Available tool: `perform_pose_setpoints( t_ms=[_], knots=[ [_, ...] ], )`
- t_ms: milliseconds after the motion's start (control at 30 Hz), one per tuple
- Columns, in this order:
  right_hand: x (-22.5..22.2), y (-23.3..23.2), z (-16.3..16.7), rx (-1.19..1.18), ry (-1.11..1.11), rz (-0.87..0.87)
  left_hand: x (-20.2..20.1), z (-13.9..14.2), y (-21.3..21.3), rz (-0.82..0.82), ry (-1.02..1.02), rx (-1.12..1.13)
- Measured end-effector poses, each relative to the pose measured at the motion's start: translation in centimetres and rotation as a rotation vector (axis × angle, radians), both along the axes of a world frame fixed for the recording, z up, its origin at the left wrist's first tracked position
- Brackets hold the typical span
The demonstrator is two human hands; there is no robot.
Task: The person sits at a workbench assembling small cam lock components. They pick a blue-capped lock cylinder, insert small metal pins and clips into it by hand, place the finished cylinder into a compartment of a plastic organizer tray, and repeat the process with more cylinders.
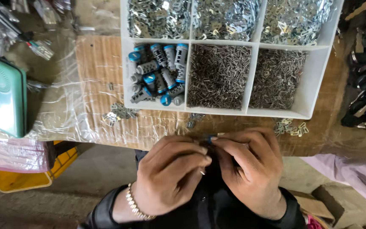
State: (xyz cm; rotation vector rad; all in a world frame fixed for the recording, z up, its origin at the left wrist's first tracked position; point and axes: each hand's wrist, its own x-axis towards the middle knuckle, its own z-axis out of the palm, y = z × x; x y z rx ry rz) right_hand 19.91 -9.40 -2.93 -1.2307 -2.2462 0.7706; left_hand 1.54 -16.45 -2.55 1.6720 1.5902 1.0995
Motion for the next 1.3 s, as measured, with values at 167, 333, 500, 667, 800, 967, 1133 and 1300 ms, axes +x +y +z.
perform_pose_setpoints(
  t_ms=[167, 333, 500, 667, 800, 967, 1133, 1300],
  knots=[
    [0.5, 0.2, -0.5, -0.029, 0.039, -0.032, 1.3, -1.1, 1.4, 0.021, 0.021, 0.026],
    [1.0, 0.7, -1.0, -0.028, 0.077, 0.016, 2.1, -0.6, 1.8, -0.036, 0.186, 0.070],
    [1.2, 1.1, -0.9, -0.040, 0.056, 0.026, 1.5, -0.7, 2.8, -0.056, 0.067, 0.038],
    [1.6, 0.9, -1.0, -0.071, 0.085, 0.022, 1.2, -1.0, 3.1, -0.094, 0.016, 0.048],
    [2.1, 1.0, -1.4, -0.061, 0.087, 0.065, 2.3, -0.5, 2.5, -0.083, 0.180, 0.028],
    [2.1, 1.0, -1.6, -0.040, 0.094, 0.058, 1.0, -1.1, 2.3, -0.098, 0.007, -0.036],
    [2.4, 1.0, -2.4, 0.100, 0.098, 0.156, -1.4, -0.2, 0.5, -0.016, -0.559, -0.097],
    [2.6, 0.4, -3.0, 0.077, 0.154, 0.143, -0.5, 1.1, -0.2, -0.005, -0.196, -0.219]
  ],
)
